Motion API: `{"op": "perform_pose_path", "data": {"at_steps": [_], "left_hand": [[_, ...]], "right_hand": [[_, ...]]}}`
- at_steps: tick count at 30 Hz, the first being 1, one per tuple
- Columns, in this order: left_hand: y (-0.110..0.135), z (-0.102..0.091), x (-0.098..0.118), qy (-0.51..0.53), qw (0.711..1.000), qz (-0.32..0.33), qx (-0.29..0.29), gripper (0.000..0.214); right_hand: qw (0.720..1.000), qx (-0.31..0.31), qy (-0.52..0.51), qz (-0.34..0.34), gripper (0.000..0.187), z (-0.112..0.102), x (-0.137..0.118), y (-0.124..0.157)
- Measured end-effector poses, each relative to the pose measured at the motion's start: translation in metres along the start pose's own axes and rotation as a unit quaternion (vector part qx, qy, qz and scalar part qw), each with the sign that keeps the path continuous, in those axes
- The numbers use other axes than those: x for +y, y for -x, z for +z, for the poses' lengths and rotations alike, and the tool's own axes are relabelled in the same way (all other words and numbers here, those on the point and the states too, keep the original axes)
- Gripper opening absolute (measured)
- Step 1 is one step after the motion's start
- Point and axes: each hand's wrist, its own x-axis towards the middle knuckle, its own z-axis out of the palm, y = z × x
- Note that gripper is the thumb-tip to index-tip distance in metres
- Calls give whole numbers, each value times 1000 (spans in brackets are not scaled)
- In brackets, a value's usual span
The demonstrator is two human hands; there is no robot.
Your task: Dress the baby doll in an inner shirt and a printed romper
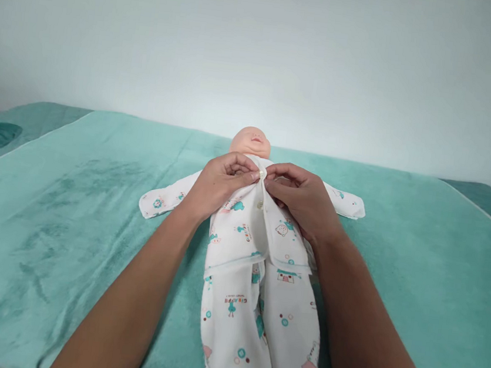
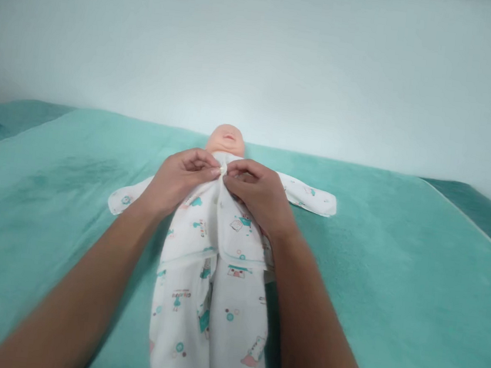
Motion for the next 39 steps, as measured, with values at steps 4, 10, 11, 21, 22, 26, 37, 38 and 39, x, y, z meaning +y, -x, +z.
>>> {"op": "perform_pose_path", "data": {"at_steps": [4,10,11,21,22,26,37,38,39], "left_hand": [[-1,1,0,-10,1000,3,8,19],[0,2,-1,-39,999,7,19,16],[0,2,0,-44,999,6,20,16],[7,5,16,-110,993,-26,9,11],[8,6,16,-123,992,-26,15,10],[9,10,16,-203,978,26,41,11],[11,13,14,-266,958,86,67,11],[11,14,14,-269,957,87,67,11],[11,14,14,-271,956,88,68,11]], "right_hand": [[1000,-5,22,5,15,1,-1,1],[997,23,70,-15,14,5,-3,2],[997,24,72,-17,14,5,-3,2],[981,75,167,-65,14,10,0,-1],[979,77,174,-69,14,10,0,-2],[981,68,172,-62,13,11,-1,-2],[989,44,136,-43,16,8,3,-4],[989,44,134,-40,16,7,3,-4],[989,45,132,-38,16,7,2,-4]]}}
